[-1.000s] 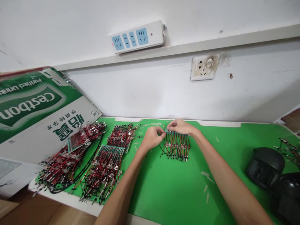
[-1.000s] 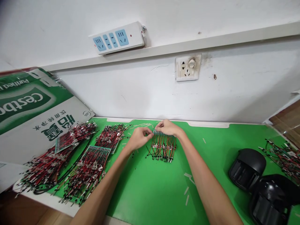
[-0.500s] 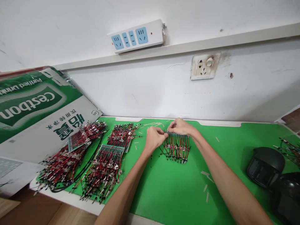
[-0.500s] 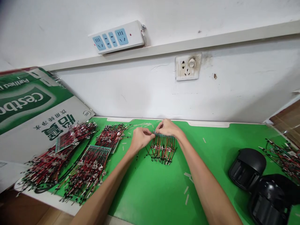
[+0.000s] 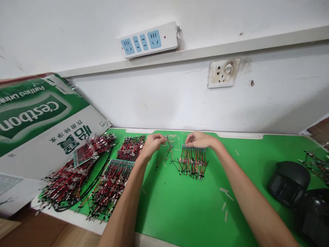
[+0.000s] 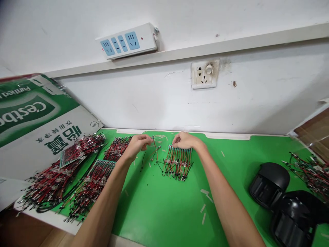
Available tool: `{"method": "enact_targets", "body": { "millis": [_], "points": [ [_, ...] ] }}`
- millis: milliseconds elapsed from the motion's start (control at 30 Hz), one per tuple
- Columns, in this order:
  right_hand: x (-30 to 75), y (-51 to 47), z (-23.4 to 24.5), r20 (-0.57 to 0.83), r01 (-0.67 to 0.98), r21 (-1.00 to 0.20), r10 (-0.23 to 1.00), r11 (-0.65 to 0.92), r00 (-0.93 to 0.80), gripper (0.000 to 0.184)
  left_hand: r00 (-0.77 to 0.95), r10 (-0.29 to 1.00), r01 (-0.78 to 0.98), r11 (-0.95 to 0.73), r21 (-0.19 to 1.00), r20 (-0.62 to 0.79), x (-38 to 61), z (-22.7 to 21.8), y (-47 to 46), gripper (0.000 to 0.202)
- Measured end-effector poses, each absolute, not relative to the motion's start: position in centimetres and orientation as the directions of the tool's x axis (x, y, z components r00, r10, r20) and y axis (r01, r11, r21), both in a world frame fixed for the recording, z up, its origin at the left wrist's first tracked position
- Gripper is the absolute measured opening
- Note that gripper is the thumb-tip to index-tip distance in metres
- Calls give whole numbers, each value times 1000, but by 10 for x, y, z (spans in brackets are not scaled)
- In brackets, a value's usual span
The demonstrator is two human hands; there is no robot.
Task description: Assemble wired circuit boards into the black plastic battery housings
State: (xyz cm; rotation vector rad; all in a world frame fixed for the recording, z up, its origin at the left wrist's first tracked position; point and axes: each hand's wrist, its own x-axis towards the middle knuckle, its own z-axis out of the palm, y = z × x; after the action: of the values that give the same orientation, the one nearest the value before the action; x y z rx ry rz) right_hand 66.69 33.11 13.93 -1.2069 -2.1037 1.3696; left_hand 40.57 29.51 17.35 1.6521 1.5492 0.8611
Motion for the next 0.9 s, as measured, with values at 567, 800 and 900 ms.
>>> {"method": "enact_targets", "body": {
  "millis": [567, 800, 900],
  "points": [
    [680, 330, 149, -108, 325, -932, 730, 162, -675, 9, 389, 921, 773, -317, 549, -14, 419, 178, 277, 4],
    [677, 331, 146, -89, 344, -924, 779, 169, -620, 10, 347, 899, 829, -427, 361, 265, 445, 170, 265, 13],
    [677, 331, 144, -76, 347, -921, 794, 176, -603, 10, 348, 916, 822, -401, 405, 201, 460, 162, 262, 16]
  ]
}}
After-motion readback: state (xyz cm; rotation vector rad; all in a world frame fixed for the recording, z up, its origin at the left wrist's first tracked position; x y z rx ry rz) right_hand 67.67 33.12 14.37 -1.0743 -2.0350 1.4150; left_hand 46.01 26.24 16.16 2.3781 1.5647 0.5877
